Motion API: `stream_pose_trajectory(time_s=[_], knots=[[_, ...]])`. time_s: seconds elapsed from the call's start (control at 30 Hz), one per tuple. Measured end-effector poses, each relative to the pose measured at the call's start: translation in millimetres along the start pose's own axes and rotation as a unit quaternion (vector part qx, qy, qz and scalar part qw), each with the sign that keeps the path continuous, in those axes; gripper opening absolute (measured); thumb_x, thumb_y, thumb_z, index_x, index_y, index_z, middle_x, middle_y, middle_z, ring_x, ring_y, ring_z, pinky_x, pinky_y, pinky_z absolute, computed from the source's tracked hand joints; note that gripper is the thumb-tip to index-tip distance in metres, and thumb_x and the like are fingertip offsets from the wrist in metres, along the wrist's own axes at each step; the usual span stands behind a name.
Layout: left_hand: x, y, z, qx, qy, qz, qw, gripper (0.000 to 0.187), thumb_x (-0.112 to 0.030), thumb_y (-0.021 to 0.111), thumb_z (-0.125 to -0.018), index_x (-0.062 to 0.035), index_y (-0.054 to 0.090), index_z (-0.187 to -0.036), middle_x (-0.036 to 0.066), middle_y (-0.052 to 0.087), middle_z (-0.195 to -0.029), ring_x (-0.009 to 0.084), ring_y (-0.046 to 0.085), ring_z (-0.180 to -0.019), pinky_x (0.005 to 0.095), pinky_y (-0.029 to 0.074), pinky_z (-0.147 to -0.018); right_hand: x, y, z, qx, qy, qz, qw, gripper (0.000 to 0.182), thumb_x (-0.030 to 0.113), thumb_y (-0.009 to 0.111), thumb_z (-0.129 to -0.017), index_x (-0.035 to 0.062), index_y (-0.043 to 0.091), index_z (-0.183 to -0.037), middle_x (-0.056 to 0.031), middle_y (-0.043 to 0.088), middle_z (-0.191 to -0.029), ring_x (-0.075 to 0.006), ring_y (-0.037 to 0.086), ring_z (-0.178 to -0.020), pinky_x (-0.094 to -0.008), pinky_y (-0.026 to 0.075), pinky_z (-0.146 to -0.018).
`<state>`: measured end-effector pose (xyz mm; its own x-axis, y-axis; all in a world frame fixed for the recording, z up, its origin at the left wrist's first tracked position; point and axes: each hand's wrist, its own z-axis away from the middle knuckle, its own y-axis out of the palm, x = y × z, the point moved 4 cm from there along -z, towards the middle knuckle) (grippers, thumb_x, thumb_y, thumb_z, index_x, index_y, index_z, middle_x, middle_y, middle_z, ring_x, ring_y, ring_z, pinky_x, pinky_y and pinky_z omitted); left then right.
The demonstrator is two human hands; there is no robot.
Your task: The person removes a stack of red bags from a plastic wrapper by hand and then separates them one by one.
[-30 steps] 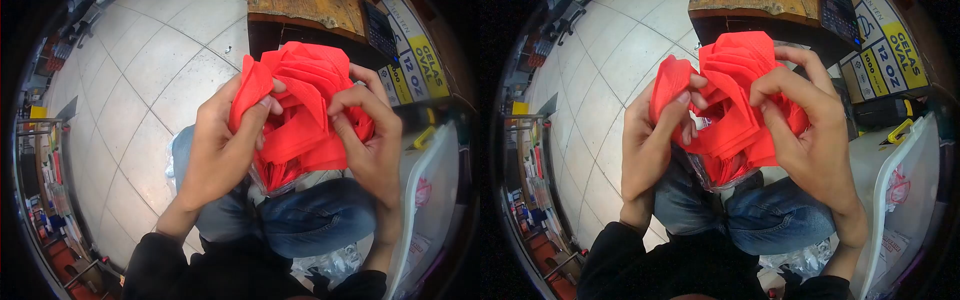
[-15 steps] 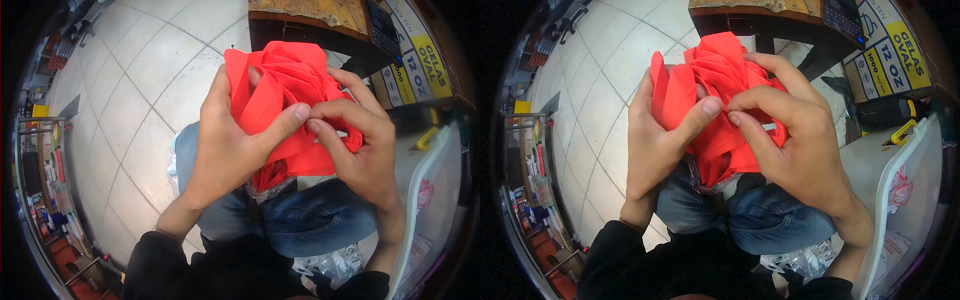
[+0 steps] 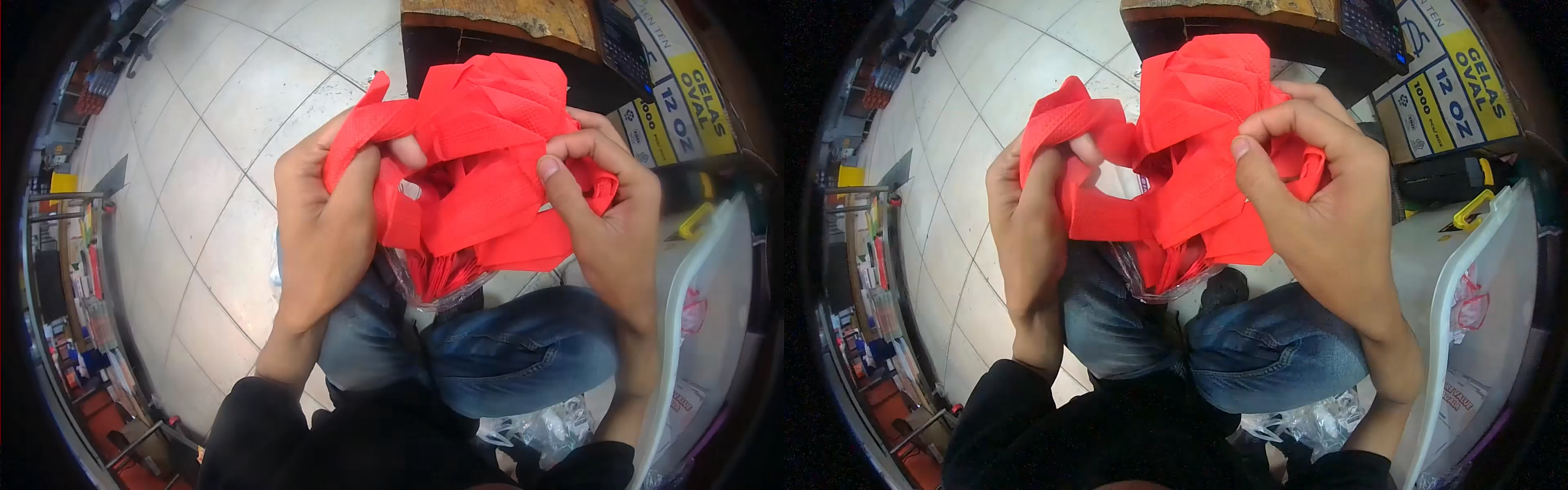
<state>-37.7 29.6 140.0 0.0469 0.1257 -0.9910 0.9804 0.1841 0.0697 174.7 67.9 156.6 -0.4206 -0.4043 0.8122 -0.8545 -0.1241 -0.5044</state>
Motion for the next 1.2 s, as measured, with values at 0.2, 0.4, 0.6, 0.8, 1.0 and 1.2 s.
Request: stream_pose_trajectory(time_s=[0.2,0.4,0.6,0.8,1.0,1.2], knots=[[3,20,1,0.066,-0.008,-0.067,0.996,0.015,-0.006,0.061,-0.091,0.0069,0.067,-0.094,0.009,0.07,-0.084,0.0117,0.065,-0.076,0.0254,0.051,-0.069,5,11,0,0.06,0.006,-0.057,0.997,0.004,-0.003,0.066,-0.086,-0.004,0.064,-0.09,-0.0099,0.059,-0.107,-0.0131,0.056,-0.1,-0.0251,0.045,-0.085],[15,24,-1,0.061,0.037,-0.117,0.991,0.032,-0.022,0.08,-0.081,0.0046,0.065,-0.092,0.013,0.07,-0.078,0.0172,0.067,-0.071,0.0301,0.052,-0.063,7,16,-3,0.102,-0.044,-0.051,0.993,0.009,-0.006,0.07,-0.082,-0.0039,0.068,-0.091,-0.01,0.059,-0.106,-0.0147,0.057,-0.1,-0.0253,0.046,-0.085],[0,15,1,0.024,-0.03,-0.125,0.991,0.019,-0.008,0.069,-0.082,0.0055,0.064,-0.094,0.01,0.069,-0.077,0.0118,0.064,-0.071,0.0281,0.051,-0.064,3,16,-2,0.07,0.011,-0.071,0.995,0.011,-0.007,0.071,-0.08,-0.0023,0.069,-0.09,-0.0074,0.059,-0.103,-0.0138,0.057,-0.097,-0.0241,0.045,-0.085],[-1,-15,-5,-0.044,-0.018,-0.147,0.988,0.02,-0.008,0.069,-0.077,0.006,0.062,-0.09,0.003,0.063,-0.073,0.0093,0.058,-0.067,0.0269,0.05,-0.064,-9,-2,-1,-0.02,0.052,-0.101,0.993,0.023,-0.01,0.064,-0.079,-0.0005,0.056,-0.098,-0.0035,0.058,-0.1,-0.0096,0.057,-0.093,-0.0224,0.045,-0.084],[4,-47,-6,-0.021,0.017,-0.249,0.968,0.04,-0.001,0.062,-0.077,0.0035,0.054,-0.117,0.009,0.061,-0.094,0.0151,0.06,-0.085,0.0267,0.05,-0.075,-21,-20,2,-0.116,0.035,-0.059,0.991,0.036,-0.008,0.062,-0.078,0.0022,0.054,-0.112,-0.0049,0.059,-0.105,-0.0115,0.056,-0.103,-0.0243,0.045,-0.09],[-2,-58,-8,-0.149,0.081,-0.246,0.954,0.058,0.003,0.056,-0.08,0.0001,0.042,-0.136,0.01,0.062,-0.106,0.0188,0.062,-0.096,0.03,0.049,-0.09,-22,-26,5,-0.092,0.064,-0.054,0.992,0.047,-0.006,0.058,-0.08,0.0041,0.05,-0.125,-0.0091,0.053,-0.124,-0.0184,0.055,-0.114,-0.0272,0.049,-0.089]])
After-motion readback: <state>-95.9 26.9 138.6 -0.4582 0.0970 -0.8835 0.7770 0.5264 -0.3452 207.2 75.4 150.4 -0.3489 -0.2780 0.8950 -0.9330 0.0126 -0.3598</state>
